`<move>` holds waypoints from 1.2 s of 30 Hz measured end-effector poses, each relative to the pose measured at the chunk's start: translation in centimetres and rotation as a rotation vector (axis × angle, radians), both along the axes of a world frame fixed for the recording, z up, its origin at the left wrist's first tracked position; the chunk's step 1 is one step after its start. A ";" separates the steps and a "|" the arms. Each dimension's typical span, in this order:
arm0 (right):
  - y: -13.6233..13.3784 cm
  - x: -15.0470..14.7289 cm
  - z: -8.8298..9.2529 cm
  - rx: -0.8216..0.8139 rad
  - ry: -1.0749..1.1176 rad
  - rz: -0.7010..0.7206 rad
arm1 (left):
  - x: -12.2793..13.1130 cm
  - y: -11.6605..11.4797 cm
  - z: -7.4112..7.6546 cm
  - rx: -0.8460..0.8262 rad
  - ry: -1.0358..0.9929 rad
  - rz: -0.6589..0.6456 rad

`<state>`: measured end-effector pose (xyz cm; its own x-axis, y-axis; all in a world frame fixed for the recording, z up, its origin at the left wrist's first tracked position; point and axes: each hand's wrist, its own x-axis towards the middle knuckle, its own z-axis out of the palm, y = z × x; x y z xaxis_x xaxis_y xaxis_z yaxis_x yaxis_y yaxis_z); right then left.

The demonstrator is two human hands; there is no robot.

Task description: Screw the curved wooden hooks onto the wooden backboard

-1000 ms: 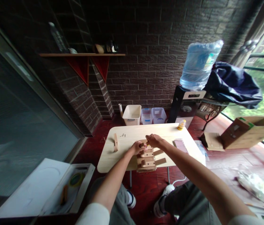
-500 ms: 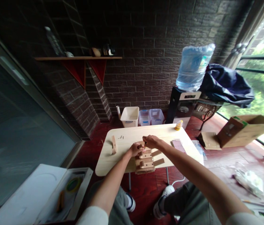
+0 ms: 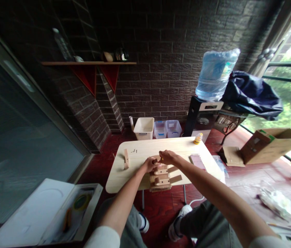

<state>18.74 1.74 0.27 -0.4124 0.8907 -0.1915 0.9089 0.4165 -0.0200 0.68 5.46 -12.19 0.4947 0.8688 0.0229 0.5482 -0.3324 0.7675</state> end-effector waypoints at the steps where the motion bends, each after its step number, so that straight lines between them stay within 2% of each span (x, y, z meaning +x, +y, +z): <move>1: 0.0 0.0 0.2 -0.007 0.004 0.033 | 0.0 0.0 0.1 0.004 -0.004 -0.006; 5: 0.0 -0.2 0.2 0.024 -0.013 0.084 | 0.0 -0.1 0.6 -0.002 -0.006 -0.013; 9: 0.7 -0.1 -0.6 0.030 -0.003 0.063 | 0.1 0.0 1.0 -0.028 0.035 -0.024; 12: 1.3 -0.1 -1.0 -0.023 -0.003 0.020 | 0.2 -0.1 1.2 -0.046 0.023 -0.019; 16: 1.0 -0.1 -0.9 -0.032 -0.008 -0.063 | 0.2 -0.3 1.1 -0.049 0.008 -0.012; 22: -0.6 0.1 -0.2 0.024 0.026 0.005 | 0.1 -0.2 0.6 -0.003 -0.038 -0.008; 28: 0.0 0.3 -1.0 0.018 0.007 -0.004 | 0.2 -0.3 0.8 -0.023 -0.005 -0.005; 32: 0.3 -0.3 -1.5 0.027 -0.007 -0.046 | 0.1 -0.3 1.1 0.039 0.032 -0.015; 36: 0.5 -1.1 -0.6 -0.032 -0.010 -0.061 | -0.1 -0.4 1.0 0.081 0.047 -0.050</move>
